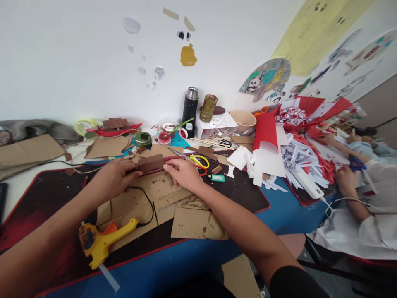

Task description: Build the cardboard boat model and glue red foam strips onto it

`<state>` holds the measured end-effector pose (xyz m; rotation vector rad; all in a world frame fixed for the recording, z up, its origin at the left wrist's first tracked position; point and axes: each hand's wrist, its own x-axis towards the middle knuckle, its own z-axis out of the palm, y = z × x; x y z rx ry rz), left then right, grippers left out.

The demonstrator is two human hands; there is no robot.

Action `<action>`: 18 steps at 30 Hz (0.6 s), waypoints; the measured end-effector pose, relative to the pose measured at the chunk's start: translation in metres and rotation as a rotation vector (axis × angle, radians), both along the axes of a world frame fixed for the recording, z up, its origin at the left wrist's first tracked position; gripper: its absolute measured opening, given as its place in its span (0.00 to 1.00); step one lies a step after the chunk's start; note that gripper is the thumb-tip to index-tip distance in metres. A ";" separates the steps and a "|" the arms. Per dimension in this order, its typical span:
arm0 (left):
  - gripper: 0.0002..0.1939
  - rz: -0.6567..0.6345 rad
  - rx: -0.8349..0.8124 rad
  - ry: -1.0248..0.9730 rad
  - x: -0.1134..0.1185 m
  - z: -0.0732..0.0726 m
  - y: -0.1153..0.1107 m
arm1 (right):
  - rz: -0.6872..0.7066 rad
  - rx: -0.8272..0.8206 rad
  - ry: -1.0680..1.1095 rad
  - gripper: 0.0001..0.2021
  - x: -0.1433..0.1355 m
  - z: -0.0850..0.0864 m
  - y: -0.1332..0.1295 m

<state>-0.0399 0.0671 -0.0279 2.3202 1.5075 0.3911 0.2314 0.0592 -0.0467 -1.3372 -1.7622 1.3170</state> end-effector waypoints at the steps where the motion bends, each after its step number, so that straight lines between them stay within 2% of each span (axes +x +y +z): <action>1: 0.20 -0.003 0.000 -0.002 0.000 0.000 0.000 | -0.013 -0.003 0.006 0.09 -0.001 0.000 0.000; 9: 0.20 0.003 -0.012 -0.017 -0.001 -0.002 0.002 | -0.039 -0.017 -0.033 0.10 -0.003 0.000 0.000; 18: 0.20 0.008 -0.038 -0.023 0.002 0.001 0.003 | -0.040 0.038 -0.045 0.11 -0.003 -0.003 -0.003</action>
